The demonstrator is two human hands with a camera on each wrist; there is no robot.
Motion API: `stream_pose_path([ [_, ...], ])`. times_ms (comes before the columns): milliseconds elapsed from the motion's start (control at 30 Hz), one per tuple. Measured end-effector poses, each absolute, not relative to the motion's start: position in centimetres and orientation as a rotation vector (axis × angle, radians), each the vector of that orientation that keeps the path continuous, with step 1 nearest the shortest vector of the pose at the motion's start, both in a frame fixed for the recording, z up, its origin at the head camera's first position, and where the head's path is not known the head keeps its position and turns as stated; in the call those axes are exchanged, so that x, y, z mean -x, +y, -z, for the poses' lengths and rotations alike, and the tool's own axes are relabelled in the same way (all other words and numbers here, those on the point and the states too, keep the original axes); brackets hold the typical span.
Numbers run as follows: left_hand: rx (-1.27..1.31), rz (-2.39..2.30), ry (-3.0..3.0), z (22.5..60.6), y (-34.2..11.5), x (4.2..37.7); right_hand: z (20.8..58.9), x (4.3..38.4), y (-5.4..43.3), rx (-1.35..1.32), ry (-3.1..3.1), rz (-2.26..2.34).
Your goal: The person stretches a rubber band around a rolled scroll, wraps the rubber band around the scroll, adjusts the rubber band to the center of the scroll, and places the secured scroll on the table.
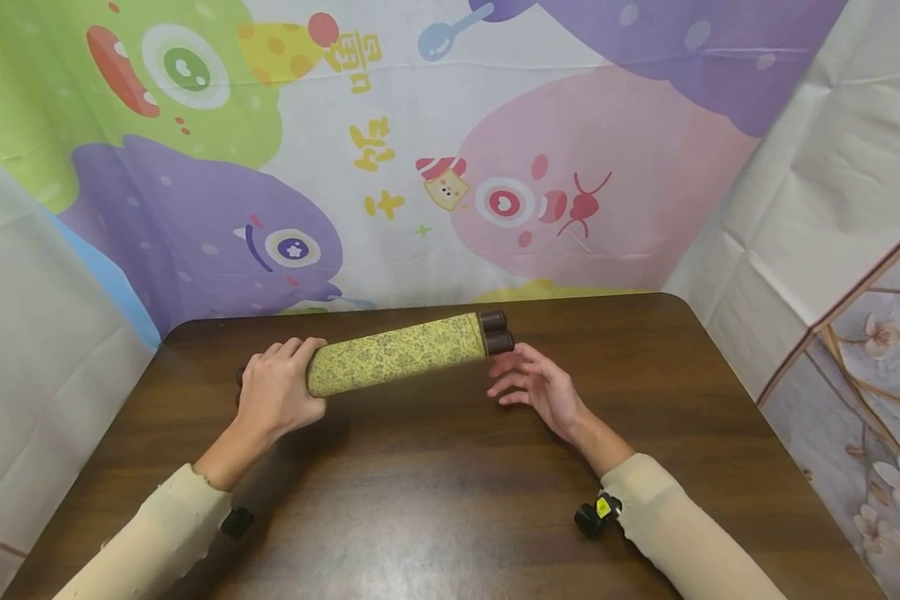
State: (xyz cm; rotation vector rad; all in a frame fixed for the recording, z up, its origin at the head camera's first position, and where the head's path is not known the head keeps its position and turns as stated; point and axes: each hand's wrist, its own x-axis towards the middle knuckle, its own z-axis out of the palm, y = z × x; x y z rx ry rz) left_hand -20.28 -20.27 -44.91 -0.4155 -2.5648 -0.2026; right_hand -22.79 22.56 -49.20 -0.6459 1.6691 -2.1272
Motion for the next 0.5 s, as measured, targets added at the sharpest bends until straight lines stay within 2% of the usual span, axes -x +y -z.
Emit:
stream_pose_path([
  [167,0.403,0.181,-2.611,45.0,-20.2,20.2,48.9,22.7,22.3,0.591,1.745,2.145],
  [367,0.392,0.163,-2.629,45.1,-20.2,20.1,48.0,22.5,21.4,0.278,1.992,2.196],
  [500,0.394,0.152,-2.636,45.1,-20.1,20.0,47.5,22.5,21.0,0.161,2.127,2.237],
])
